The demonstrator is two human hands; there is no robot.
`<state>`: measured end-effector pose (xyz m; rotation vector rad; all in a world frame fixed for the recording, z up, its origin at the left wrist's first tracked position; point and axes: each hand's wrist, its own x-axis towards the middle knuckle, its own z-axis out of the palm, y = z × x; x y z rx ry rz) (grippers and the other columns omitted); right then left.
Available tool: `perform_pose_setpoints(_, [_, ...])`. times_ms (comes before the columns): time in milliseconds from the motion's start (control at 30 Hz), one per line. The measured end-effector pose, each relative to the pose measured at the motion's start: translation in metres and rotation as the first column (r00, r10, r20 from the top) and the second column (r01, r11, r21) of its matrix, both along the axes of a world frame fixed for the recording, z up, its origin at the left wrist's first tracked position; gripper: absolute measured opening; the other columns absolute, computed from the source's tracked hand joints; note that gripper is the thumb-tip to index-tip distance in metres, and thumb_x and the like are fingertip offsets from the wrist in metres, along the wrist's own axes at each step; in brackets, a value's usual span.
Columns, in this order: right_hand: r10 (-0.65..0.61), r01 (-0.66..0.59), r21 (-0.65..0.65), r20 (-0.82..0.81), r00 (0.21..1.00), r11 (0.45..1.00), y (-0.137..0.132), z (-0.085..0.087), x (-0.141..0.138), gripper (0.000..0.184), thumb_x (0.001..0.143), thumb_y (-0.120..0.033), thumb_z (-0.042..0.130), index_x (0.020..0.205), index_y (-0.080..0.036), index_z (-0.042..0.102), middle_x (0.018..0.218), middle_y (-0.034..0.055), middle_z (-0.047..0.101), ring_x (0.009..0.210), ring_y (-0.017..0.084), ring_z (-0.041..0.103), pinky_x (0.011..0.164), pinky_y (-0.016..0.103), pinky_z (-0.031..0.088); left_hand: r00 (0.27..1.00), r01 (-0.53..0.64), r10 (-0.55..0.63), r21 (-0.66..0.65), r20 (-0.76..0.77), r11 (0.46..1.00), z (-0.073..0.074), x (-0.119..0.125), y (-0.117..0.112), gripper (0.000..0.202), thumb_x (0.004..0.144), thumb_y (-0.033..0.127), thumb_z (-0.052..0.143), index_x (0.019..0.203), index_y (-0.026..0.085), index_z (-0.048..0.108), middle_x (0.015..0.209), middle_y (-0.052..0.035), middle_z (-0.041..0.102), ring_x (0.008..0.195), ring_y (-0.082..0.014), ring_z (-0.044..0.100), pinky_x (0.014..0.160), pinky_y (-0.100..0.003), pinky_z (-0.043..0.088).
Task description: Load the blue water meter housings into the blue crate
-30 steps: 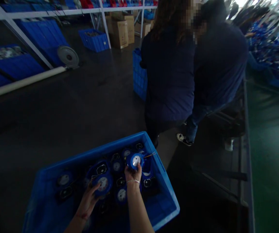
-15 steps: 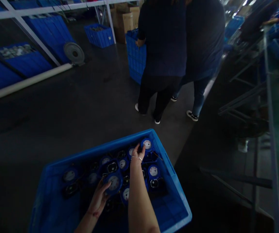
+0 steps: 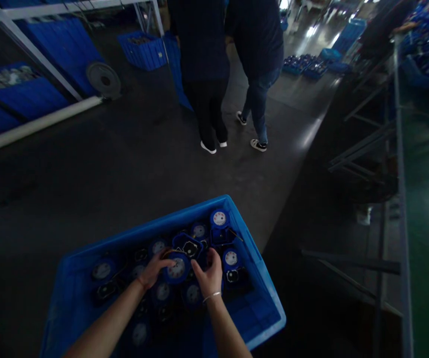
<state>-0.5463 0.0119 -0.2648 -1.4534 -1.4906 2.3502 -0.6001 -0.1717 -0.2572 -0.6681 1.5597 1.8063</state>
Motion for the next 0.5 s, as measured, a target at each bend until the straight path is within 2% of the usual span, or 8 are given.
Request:
perform_pose_setpoints(67, [0.085,-0.085,0.014,0.025,0.996,0.996,-0.002,0.001,0.013,0.055,0.039,-0.024,0.09,0.088,-0.02,0.066,0.084,0.0018,0.071,0.093,0.024,0.064,0.087,0.032,0.05,0.994,0.109,-0.109,0.004,-0.02,0.994,0.005,-0.019,-0.004,0.042,0.046,0.021,0.076,0.088,0.017,0.068,0.085,-0.0055,0.071,0.085,-0.0254,0.065,0.078,-0.034,0.05])
perform_pose_setpoints(133, [0.148,-0.148,-0.029,0.006,0.989,0.989,-0.003,-0.001,0.016,0.05,0.045,-0.031,0.088,0.087,-0.018,0.065,0.086,0.0051,0.073,0.094,0.027,0.066,0.087,0.037,0.051,0.971,0.236,-0.236,0.004,-0.032,0.972,0.009,-0.038,-0.005,0.04,0.045,0.018,0.076,0.084,0.018,0.07,0.085,-0.0049,0.072,0.085,-0.0255,0.064,0.079,-0.035,0.05])
perform_pose_setpoints(233, [0.167,-0.171,-0.064,-0.059,0.984,0.983,0.0,-0.005,0.014,0.06,0.047,-0.031,0.086,0.101,-0.02,0.062,0.104,0.0061,0.072,0.105,0.027,0.064,0.09,0.037,0.051,0.89,0.454,-0.454,-0.004,-0.036,0.891,0.011,-0.067,0.002,0.043,0.033,0.004,0.076,0.073,0.019,0.071,0.077,-0.0023,0.071,0.079,-0.0259,0.064,0.079,-0.036,0.051])
perform_pose_setpoints(300, [0.157,-0.16,-0.053,-0.059,0.986,0.986,0.003,-0.007,0.015,0.067,0.043,-0.026,0.088,0.103,-0.022,0.061,0.103,0.0046,0.073,0.105,0.025,0.064,0.091,0.036,0.051,0.824,0.566,-0.566,-0.018,-0.031,0.825,0.006,-0.084,0.012,0.048,0.024,-0.007,0.072,0.063,0.02,0.069,0.069,0.0001,0.069,0.073,-0.0257,0.063,0.078,-0.037,0.051])
perform_pose_setpoints(400, [0.155,-0.155,-0.032,-0.004,0.988,0.987,0.006,-0.013,0.02,0.062,0.037,-0.023,0.089,0.093,-0.021,0.064,0.089,0.0037,0.074,0.096,0.027,0.067,0.091,0.038,0.05,0.773,0.634,-0.634,-0.035,-0.008,0.773,-0.008,-0.102,0.03,0.049,0.02,-0.012,0.064,0.054,0.024,0.065,0.06,0.0043,0.066,0.066,-0.0237,0.062,0.075,-0.036,0.051])
perform_pose_setpoints(500, [0.149,-0.147,-0.027,0.066,0.987,0.989,0.002,-0.017,0.027,0.052,0.038,-0.029,0.089,0.084,-0.021,0.066,0.087,0.0048,0.074,0.096,0.028,0.066,0.09,0.037,0.05,0.768,0.64,-0.64,-0.033,0.016,0.768,-0.02,-0.111,0.044,0.046,0.023,-0.01,0.063,0.053,0.025,0.064,0.058,0.0064,0.065,0.06,-0.021,0.06,0.069,-0.033,0.052])
